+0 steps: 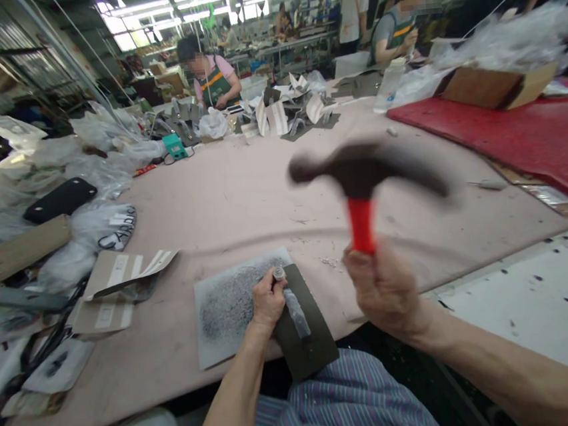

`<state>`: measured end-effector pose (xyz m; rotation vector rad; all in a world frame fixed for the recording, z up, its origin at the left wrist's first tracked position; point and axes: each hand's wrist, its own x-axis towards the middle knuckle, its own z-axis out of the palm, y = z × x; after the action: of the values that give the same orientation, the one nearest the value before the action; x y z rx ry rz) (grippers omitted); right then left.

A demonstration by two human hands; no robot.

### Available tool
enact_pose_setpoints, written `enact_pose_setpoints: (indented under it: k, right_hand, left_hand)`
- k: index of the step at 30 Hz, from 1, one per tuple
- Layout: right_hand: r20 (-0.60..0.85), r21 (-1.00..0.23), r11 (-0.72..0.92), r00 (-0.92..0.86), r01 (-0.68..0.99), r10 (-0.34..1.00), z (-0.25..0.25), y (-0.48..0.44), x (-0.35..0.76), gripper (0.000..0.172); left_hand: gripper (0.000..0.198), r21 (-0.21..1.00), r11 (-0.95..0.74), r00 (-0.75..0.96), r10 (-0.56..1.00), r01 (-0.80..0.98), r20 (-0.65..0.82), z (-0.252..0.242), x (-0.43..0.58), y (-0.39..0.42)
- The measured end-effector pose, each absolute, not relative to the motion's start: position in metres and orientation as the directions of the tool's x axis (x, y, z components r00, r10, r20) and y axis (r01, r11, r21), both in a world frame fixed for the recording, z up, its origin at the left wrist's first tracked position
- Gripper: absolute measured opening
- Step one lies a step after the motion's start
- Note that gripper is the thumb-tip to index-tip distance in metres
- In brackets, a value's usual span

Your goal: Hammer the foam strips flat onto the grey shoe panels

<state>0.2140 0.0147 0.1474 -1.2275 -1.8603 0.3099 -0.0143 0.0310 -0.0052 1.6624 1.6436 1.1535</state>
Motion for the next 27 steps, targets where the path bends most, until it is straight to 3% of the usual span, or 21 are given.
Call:
enact_pose_setpoints:
  k: [2,4,5,11,14,16,19,22,25,27]
  right_hand:
    - [0.238,-0.488,0.448,-0.379,0.749,0.894,0.119,0.009,0.215,0.026]
    - [-0.039,-0.386,0.397,-0.444,0.833,0.895,0.100,0.008,0.220,0.025]
    - [-0.108,-0.361,0.371,-0.433,0.856,0.895,0.095,0.009,0.223,0.025]
    - [-0.251,-0.426,0.134,-0.259,0.895,0.933,0.067,0.036,0.243,0.031]
    - [-0.325,-0.366,0.032,-0.160,0.930,0.932,0.038,0.045,0.244,0.033]
    - [-0.288,-0.304,0.052,-0.143,0.951,0.947,0.027,0.044,0.239,0.032]
    - [-0.011,-0.298,0.334,-0.353,0.894,0.936,0.033,0.032,0.221,0.049]
    - [0.154,-0.261,0.691,-0.678,0.674,0.719,0.050,0.019,0.196,0.061]
    - [0.102,-0.192,0.871,-0.873,0.453,0.476,0.058,0.011,0.172,0.036]
    - [0.082,-0.130,0.906,-0.906,0.403,0.414,0.058,0.009,0.159,0.013]
  left_hand:
    - [0.020,0.846,-0.113,-0.107,0.975,0.522,0.196,-0.006,-0.014,0.031]
    - [0.023,0.847,-0.120,-0.102,0.974,0.517,0.200,-0.008,-0.014,0.031]
    - [0.023,0.849,-0.126,-0.100,0.974,0.514,0.204,-0.008,-0.014,0.031]
    - [0.015,0.855,-0.120,-0.104,0.975,0.504,0.198,-0.005,-0.013,0.030]
    - [0.014,0.858,-0.134,-0.102,0.972,0.496,0.211,-0.004,-0.013,0.031]
    - [0.013,0.865,-0.129,-0.113,0.971,0.485,0.209,-0.005,-0.014,0.031]
    - [0.014,0.875,-0.111,-0.135,0.971,0.470,0.196,-0.006,-0.015,0.030]
    - [0.016,0.899,-0.083,-0.162,0.973,0.430,0.167,-0.008,-0.013,0.030]
    - [0.019,0.967,-0.021,-0.234,0.969,0.255,0.083,-0.008,-0.010,0.035]
    - [0.023,0.996,0.036,-0.329,0.944,0.084,-0.007,-0.004,-0.009,0.042]
